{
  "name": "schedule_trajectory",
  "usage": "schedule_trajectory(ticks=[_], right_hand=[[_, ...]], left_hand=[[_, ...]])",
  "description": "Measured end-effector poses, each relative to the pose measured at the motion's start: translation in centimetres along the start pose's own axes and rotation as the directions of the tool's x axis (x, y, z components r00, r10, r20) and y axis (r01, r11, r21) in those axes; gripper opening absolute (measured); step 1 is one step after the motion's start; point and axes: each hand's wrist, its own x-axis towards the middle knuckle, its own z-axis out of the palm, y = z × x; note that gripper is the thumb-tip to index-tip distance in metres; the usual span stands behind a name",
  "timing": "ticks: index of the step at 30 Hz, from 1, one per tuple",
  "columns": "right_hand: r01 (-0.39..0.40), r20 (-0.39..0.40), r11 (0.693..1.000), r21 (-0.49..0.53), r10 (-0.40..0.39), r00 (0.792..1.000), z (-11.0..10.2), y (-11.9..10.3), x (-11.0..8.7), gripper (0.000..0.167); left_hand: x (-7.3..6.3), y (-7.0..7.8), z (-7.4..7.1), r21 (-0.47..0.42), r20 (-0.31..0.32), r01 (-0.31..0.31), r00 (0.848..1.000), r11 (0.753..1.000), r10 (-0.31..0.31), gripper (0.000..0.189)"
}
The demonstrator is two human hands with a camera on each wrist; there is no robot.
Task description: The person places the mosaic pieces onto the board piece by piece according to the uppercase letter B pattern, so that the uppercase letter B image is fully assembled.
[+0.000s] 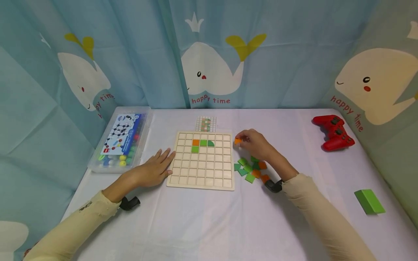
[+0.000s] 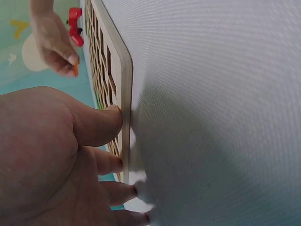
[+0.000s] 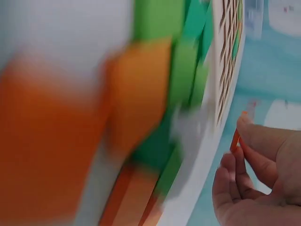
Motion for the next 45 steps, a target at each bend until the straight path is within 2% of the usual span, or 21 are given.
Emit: schedule_trajectory(ticks=[6, 10, 16, 21, 29, 38, 45], right_hand=[[0.083, 0.048, 0.996, 0.024, -0.084, 0.995, 2.6, -2.9, 1.5, 0.023], [0.110, 0.074, 0.993, 0.041, -0.113, 0.991, 4.2, -4.2, 2.2, 0.025], [0.107, 0.094, 0.994, 0.038, -0.110, 0.989, 5.8, -5.5, 2.6, 0.026], [0.109, 0.079, 0.993, 0.039, -0.112, 0.991, 6.1, -5.7, 2.7, 0.021], [0.118, 0.114, 0.992, 0.041, -0.122, 0.986, 5.9, -5.8, 2.4, 0.016], [0.201, 0.088, 0.979, 0.007, -0.201, 0.976, 5.7, -5.6, 2.3, 0.015], [0.212, 0.085, 0.977, -0.023, -0.210, 0.974, 5.6, -5.5, 2.3, 0.015]], left_hand=[[0.0, 0.0, 0.0, -0.002, -0.004, -0.006, 1.000, 1.000, 0.006, 0.064], [0.0, 0.0, 0.0, -0.004, -0.002, -0.005, 1.000, 1.000, 0.005, 0.064], [0.0, -0.1, 0.0, 0.004, 0.000, -0.003, 1.000, 1.000, 0.003, 0.065], [0.0, -0.1, 0.0, 0.003, 0.002, -0.004, 1.000, 1.000, 0.004, 0.065], [0.0, -0.1, -0.1, 0.007, -0.002, -0.004, 1.000, 1.000, 0.004, 0.064], [0.2, -0.2, 0.0, 0.015, 0.001, 0.000, 1.000, 1.000, 0.000, 0.064], [0.3, -0.2, 0.0, 0.014, 0.007, -0.002, 1.000, 1.000, 0.002, 0.065]])
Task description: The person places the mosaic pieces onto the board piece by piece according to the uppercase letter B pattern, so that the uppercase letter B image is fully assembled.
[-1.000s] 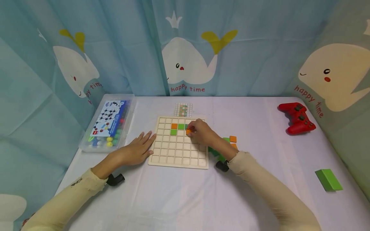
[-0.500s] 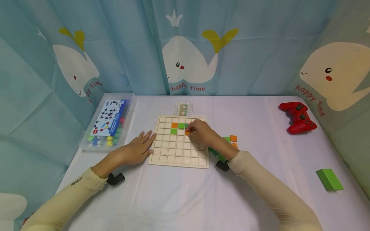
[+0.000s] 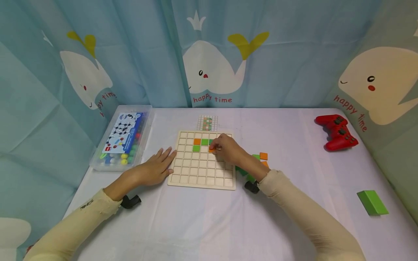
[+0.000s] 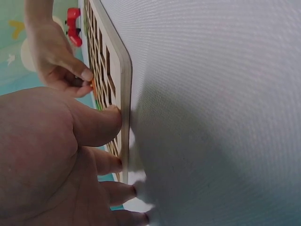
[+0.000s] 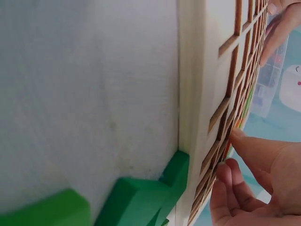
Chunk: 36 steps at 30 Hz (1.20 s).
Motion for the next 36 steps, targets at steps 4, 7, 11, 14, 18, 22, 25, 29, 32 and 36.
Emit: schedule_trajectory(ticks=[4, 7, 11, 14, 18, 22, 25, 29, 32, 36], right_hand=[[-0.034, -0.019, 0.999, 0.034, 0.035, 0.999, -0.8, 0.3, -0.5, 0.016], [-0.064, -0.061, 0.997, 0.052, 0.067, 0.996, -2.0, 1.2, -1.3, 0.017], [-0.118, -0.130, 0.992, 0.056, 0.124, 0.984, -3.9, 3.2, -3.1, 0.020], [-0.185, -0.149, 0.980, 0.071, 0.194, 0.970, -5.3, 5.1, -5.0, 0.024], [-0.301, -0.134, 0.949, 0.099, 0.312, 0.941, -6.5, 7.2, -7.5, 0.032], [-0.376, -0.114, 0.919, 0.116, 0.388, 0.914, -6.8, 8.3, -9.4, 0.039], [-0.386, -0.087, 0.915, 0.119, 0.397, 0.914, -6.7, 8.8, -10.2, 0.041], [-0.390, -0.037, 0.915, 0.108, 0.395, 0.918, -6.7, 9.3, -10.8, 0.042], [-0.378, -0.014, 0.920, 0.099, 0.381, 0.924, -6.7, 9.4, -11.0, 0.039], [-0.353, -0.012, 0.933, 0.075, 0.355, 0.935, -6.6, 9.3, -11.0, 0.034]], left_hand=[[0.1, 0.0, 0.0, 0.002, 0.005, 0.001, 1.000, 1.000, -0.001, 0.065], [0.2, -0.1, 0.1, 0.003, 0.010, 0.006, 1.000, 1.000, -0.006, 0.065], [0.2, 0.0, 0.0, 0.000, 0.018, 0.014, 1.000, 1.000, -0.014, 0.065], [0.1, 0.1, -0.1, -0.006, 0.018, 0.011, 1.000, 1.000, -0.011, 0.066], [0.0, 0.1, -0.2, -0.005, 0.015, 0.004, 1.000, 1.000, -0.004, 0.066], [-0.1, 0.2, -0.2, 0.007, 0.012, -0.002, 1.000, 1.000, 0.001, 0.065], [-0.1, 0.3, -0.2, 0.013, 0.010, -0.003, 1.000, 1.000, 0.003, 0.065], [-0.1, 0.3, -0.3, 0.012, 0.013, -0.003, 1.000, 1.000, 0.003, 0.065], [-0.2, 0.3, -0.3, 0.011, 0.016, -0.001, 1.000, 1.000, 0.001, 0.065], [-0.2, 0.4, -0.3, 0.015, 0.015, -0.001, 1.000, 1.000, 0.000, 0.065]])
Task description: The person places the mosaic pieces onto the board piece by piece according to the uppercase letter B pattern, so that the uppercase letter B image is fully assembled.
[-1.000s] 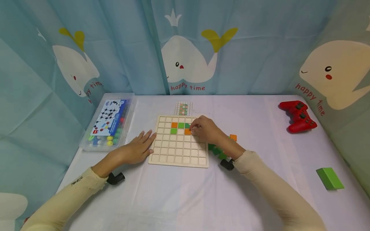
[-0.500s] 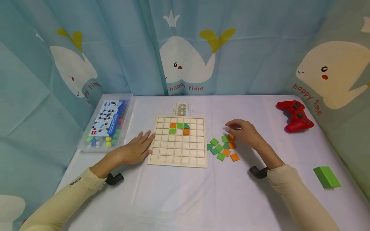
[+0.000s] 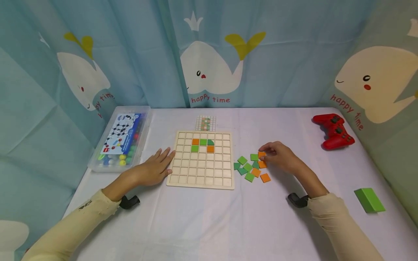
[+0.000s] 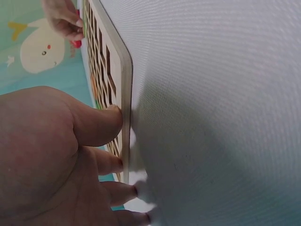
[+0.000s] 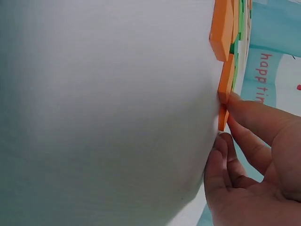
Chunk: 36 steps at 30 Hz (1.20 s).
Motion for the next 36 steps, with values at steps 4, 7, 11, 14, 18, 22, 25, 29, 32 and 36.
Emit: schedule_trajectory(ticks=[4, 7, 11, 14, 18, 22, 25, 29, 32, 36], right_hand=[[0.011, -0.027, 0.999, -0.046, -0.013, 1.000, 0.2, 0.0, 0.0, 0.031], [0.017, -0.038, 0.998, -0.067, -0.020, 0.999, 0.2, 0.1, -0.1, 0.031], [0.030, -0.032, 0.997, -0.070, -0.033, 0.999, 0.2, 0.0, -0.2, 0.031], [0.044, -0.035, 0.995, -0.085, -0.047, 0.998, 0.2, 0.0, -0.1, 0.030], [0.052, -0.058, 0.993, -0.108, -0.058, 0.997, 0.2, -0.5, 0.3, 0.029], [0.055, -0.059, 0.995, -0.089, -0.061, 0.996, 0.3, -1.5, 1.3, 0.028], [0.076, -0.047, 0.995, -0.067, -0.079, 0.996, 1.0, -3.1, 2.2, 0.027], [0.137, -0.030, 0.990, -0.044, -0.138, 0.990, 2.8, -6.0, 3.4, 0.026], [0.193, -0.016, 0.981, -0.031, -0.193, 0.981, 4.5, -8.4, 4.1, 0.026], [0.256, 0.007, 0.967, -0.013, -0.256, 0.967, 6.8, -11.2, 4.8, 0.026]], left_hand=[[-0.1, 0.1, 0.0, -0.008, -0.005, 0.002, 1.000, 1.000, -0.002, 0.065], [-0.1, 0.1, -0.1, -0.018, -0.003, 0.008, 1.000, 1.000, -0.008, 0.065], [-0.1, 0.1, -0.1, -0.019, 0.003, 0.015, 1.000, 1.000, -0.015, 0.065], [0.0, 0.1, 0.0, -0.013, 0.004, 0.019, 1.000, 1.000, -0.019, 0.065], [0.0, 0.0, 0.0, -0.020, 0.002, 0.018, 1.000, 1.000, -0.018, 0.065], [0.0, 0.0, 0.0, -0.022, 0.004, 0.017, 1.000, 1.000, -0.017, 0.065], [0.0, -0.1, 0.1, -0.018, 0.003, 0.019, 1.000, 1.000, -0.019, 0.065], [0.0, -0.1, 0.2, -0.020, 0.003, 0.026, 1.000, 0.999, -0.026, 0.065], [0.1, -0.2, 0.3, -0.022, 0.004, 0.028, 1.000, 0.999, -0.028, 0.065], [0.2, -0.2, 0.3, -0.016, 0.002, 0.026, 1.000, 1.000, -0.026, 0.065]])
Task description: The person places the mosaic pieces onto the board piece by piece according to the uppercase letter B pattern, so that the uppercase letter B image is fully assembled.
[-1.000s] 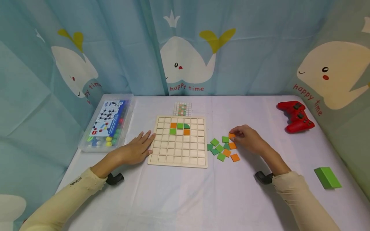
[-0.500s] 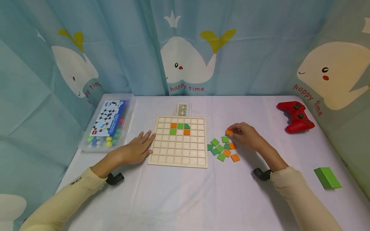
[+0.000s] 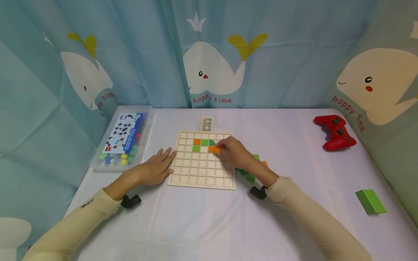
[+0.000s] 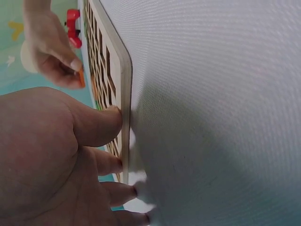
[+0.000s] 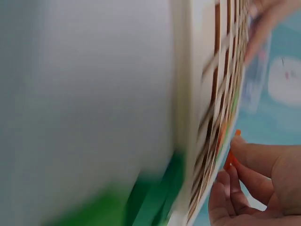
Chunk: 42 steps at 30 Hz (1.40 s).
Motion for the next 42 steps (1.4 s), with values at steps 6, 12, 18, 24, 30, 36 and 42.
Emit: schedule_trajectory(ticks=[6, 12, 18, 24, 30, 36, 42], right_hand=[[0.078, 0.013, 0.997, -0.013, -0.078, 0.997, 2.6, -2.7, 1.7, 0.027], [0.114, 0.009, 0.992, -0.051, -0.114, 0.993, 4.3, -3.9, 2.7, 0.021], [0.134, -0.009, 0.989, -0.054, -0.135, 0.991, 5.2, -4.5, 3.0, 0.009], [0.134, -0.021, 0.986, -0.094, -0.137, 0.990, 5.4, -5.1, 2.9, 0.010], [0.142, -0.008, 0.986, -0.091, -0.143, 0.990, 5.2, -4.9, 2.9, 0.013], [0.114, -0.019, 0.993, -0.003, -0.114, 0.993, 3.6, -3.6, 2.5, 0.017], [0.043, -0.043, 0.996, 0.079, -0.040, 0.998, -0.3, -0.3, 0.8, 0.022]], left_hand=[[0.0, -0.1, 0.0, 0.001, -0.003, -0.001, 1.000, 1.000, 0.001, 0.065], [-0.1, 0.0, -0.1, 0.001, -0.013, -0.003, 1.000, 1.000, 0.003, 0.065], [-0.1, 0.1, -0.1, 0.023, -0.012, 0.006, 1.000, 1.000, -0.005, 0.065], [-0.2, 0.2, -0.2, 0.012, -0.008, -0.002, 1.000, 1.000, 0.002, 0.065], [-0.1, 0.3, -0.3, 0.021, 0.004, 0.002, 1.000, 1.000, -0.002, 0.065], [-0.1, 0.3, -0.3, 0.002, 0.001, -0.005, 1.000, 1.000, 0.005, 0.065], [-0.1, 0.2, -0.2, 0.006, 0.005, 0.006, 1.000, 1.000, -0.006, 0.065]])
